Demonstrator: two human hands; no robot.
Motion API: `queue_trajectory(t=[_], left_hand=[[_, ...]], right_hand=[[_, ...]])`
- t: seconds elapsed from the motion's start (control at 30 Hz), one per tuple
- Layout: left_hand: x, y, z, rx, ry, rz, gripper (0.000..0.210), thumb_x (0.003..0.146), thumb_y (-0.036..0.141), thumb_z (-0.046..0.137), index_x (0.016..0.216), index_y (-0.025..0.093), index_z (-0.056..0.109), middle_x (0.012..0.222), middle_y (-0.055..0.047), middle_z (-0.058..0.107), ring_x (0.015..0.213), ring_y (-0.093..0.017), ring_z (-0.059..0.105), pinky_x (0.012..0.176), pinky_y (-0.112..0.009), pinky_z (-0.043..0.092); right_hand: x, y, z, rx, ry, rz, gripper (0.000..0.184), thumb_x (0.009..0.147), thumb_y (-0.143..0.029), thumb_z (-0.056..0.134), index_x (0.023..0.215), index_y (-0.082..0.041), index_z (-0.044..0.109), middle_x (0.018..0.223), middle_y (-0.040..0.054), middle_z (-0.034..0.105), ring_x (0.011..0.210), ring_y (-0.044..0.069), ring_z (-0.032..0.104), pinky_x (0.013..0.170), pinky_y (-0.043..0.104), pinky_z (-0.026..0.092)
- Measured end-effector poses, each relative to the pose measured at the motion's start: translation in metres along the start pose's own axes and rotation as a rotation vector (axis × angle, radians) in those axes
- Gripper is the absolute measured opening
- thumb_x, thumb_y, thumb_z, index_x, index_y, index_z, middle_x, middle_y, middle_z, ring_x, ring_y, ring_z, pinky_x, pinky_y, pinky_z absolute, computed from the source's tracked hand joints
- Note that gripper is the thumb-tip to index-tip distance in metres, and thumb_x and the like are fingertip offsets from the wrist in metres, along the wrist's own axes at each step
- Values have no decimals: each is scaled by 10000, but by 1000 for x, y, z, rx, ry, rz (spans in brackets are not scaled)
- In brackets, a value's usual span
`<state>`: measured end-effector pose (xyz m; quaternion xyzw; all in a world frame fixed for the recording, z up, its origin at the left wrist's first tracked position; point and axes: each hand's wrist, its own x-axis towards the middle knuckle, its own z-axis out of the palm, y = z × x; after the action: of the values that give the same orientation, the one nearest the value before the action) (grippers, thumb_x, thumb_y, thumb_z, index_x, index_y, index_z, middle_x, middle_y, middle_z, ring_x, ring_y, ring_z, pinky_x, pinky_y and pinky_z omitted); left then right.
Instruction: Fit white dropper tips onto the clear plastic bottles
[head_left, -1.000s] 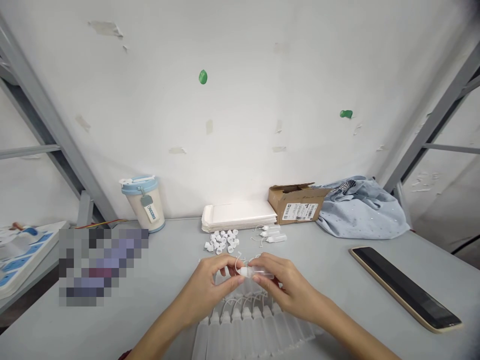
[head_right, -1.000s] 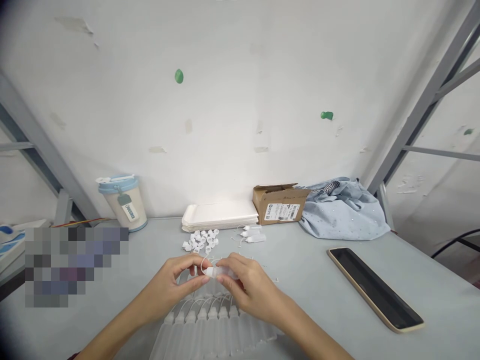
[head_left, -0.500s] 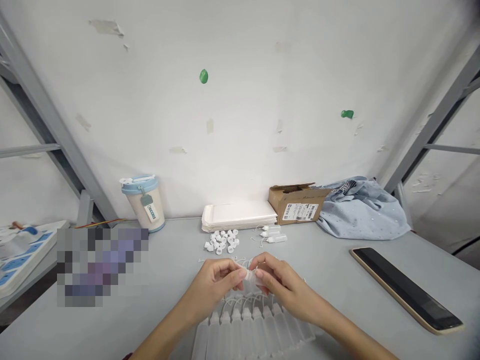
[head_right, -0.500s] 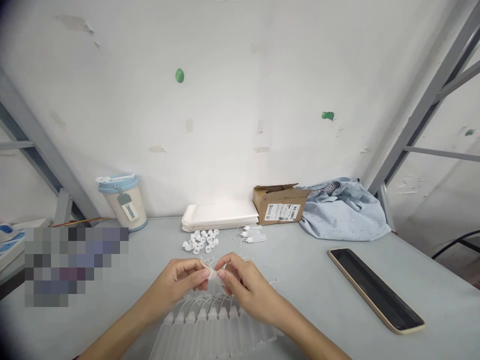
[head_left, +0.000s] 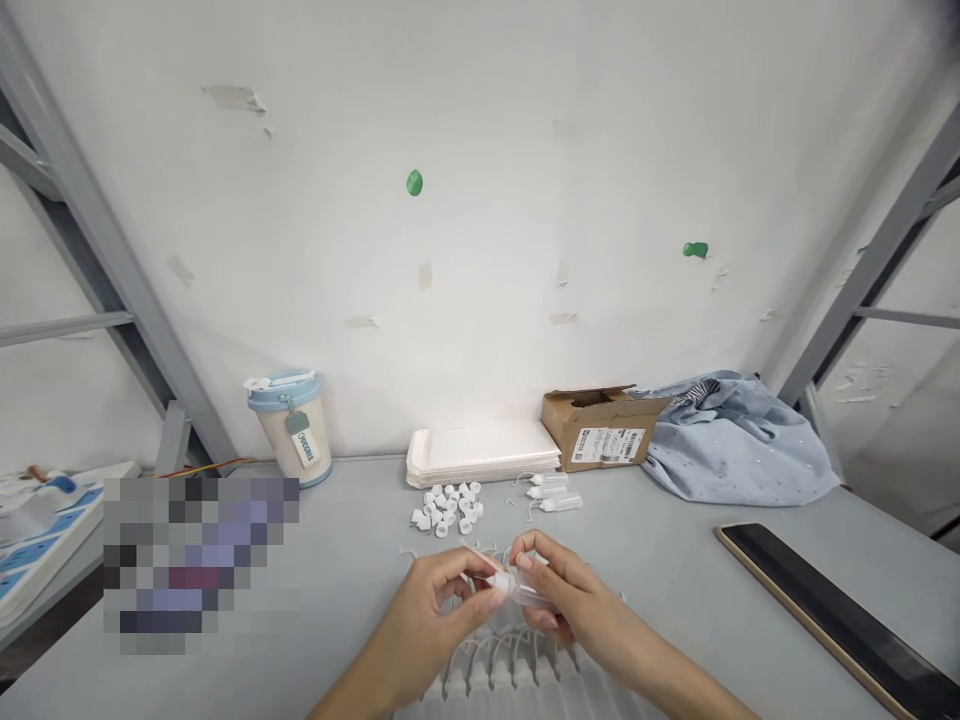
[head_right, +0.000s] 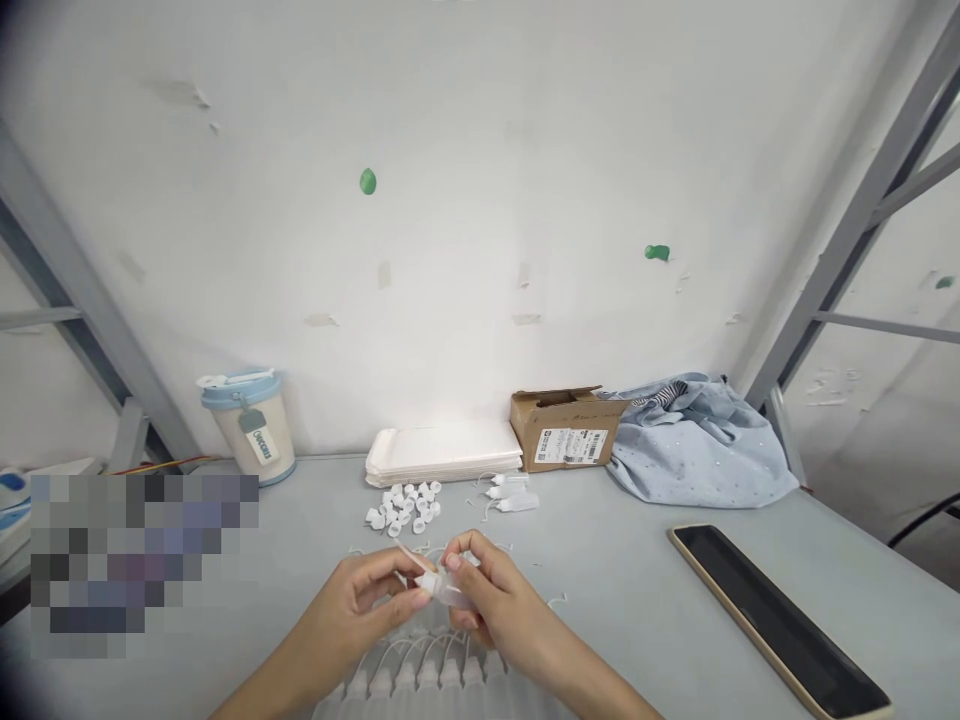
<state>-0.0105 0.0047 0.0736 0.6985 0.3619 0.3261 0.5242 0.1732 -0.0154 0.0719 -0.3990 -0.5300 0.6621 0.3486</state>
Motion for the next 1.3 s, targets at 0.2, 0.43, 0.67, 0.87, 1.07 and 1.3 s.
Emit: queue_trajectory(t=[0.2,0.43,0.67,0.87,1.07,1.3], left_hand=[[4,-5,5,-17,22,-84,296,805,417,548,746,140,635,639,11,537,566,-105,426,528,-215,341],[0,0,8,36,66,15,107,752,236,604,827,166,635,819,-17,618,735,-148,523,713,-249,421],[-1,1,7,-169,-15,-20,182,767,318,612,844,154,631,793,-15,594,719,-139,515,671,-240,418],[-3,1,11,-128,-22,-81,209,778,348,596,733,145,583,592,54,417,560,-93,386,515,-203,311],[-4,1,8,-54,-37,-113,299,812,410,536,732,134,616,634,11,543,551,-106,462,521,-218,356],[-3,3,7,-79,26,-140,276,798,395,554,709,136,593,594,26,528,521,-95,467,510,-208,386]], right_hand=[[2,2,1,-29,11,-6,367,843,-584,440,852,-224,370,481,-115,271,434,62,161,411,202,116],[2,3,-3,36,-13,62,302,892,-528,391,843,-231,362,494,-114,241,423,55,127,409,203,88],[0,0,-1,77,-14,66,287,887,-514,422,860,-232,376,494,-112,236,432,53,116,413,192,78],[0,-1,0,71,8,101,334,849,-559,454,890,-233,393,484,-117,227,427,52,113,409,187,74],[1,-2,-1,35,-28,123,341,849,-560,453,913,-229,400,486,-119,233,441,57,124,412,189,87],[3,2,-3,-164,-8,-40,367,829,-566,477,968,-233,409,550,-96,310,465,67,200,424,182,161]])
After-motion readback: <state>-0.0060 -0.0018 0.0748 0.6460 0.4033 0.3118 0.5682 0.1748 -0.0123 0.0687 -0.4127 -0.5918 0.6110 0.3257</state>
